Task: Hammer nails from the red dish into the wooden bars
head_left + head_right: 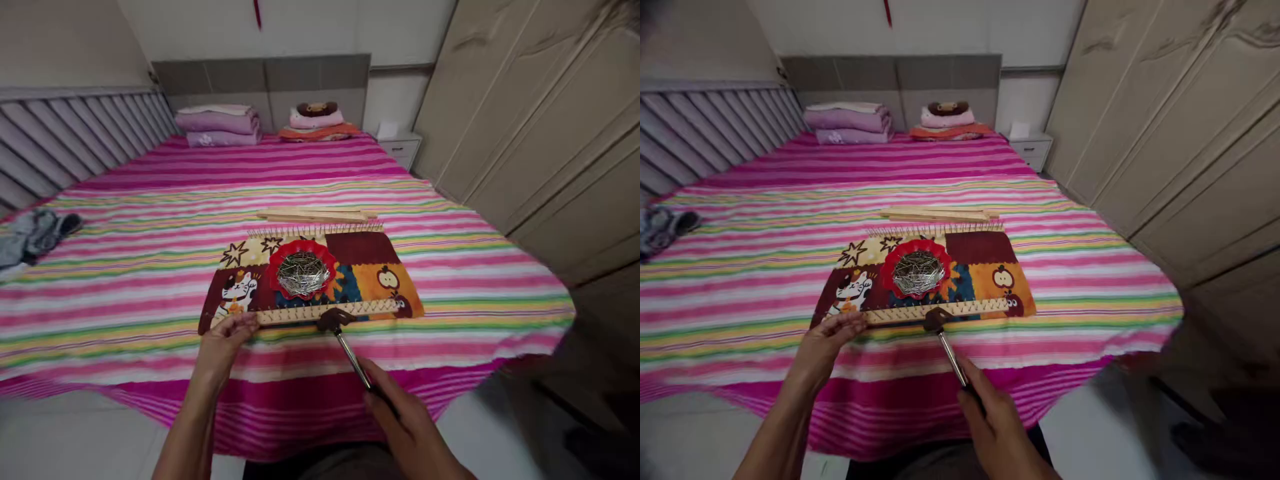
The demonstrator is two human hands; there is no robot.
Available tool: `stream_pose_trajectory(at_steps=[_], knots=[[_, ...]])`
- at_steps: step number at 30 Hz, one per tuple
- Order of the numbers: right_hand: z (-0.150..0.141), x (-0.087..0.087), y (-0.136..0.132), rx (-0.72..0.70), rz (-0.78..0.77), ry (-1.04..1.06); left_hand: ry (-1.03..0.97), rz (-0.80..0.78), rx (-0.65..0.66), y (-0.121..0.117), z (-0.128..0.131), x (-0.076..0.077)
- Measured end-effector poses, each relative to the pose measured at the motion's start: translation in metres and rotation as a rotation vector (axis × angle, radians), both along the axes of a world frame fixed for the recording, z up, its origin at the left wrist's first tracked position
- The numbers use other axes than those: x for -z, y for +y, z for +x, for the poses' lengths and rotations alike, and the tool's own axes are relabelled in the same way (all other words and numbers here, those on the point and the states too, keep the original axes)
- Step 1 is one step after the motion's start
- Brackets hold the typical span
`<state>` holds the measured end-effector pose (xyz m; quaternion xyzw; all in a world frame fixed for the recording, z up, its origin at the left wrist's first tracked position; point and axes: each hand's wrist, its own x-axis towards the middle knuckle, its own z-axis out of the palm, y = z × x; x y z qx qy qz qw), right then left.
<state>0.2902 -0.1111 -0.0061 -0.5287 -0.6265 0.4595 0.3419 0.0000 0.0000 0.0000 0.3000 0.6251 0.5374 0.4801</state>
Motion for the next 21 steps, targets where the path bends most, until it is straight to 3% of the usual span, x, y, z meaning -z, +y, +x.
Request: stream_pose_trajectory(at_steps=[11,17,21], knots=[[-0.003,-0.006,0.003,0.013,0.024,0.033,0.136,0.037,-0.124,-0.001,-0.004,0.018],[-0.003,-0.002,0.003,0.014,-0.009,0.023,0.059,0.001,-0.105,0.003,0.001,0.023],[-0.003,-0.001,0.004,0.021,-0.026,0.024,0.193,-0.013,-0.085,0.005,0.006,0.026]])
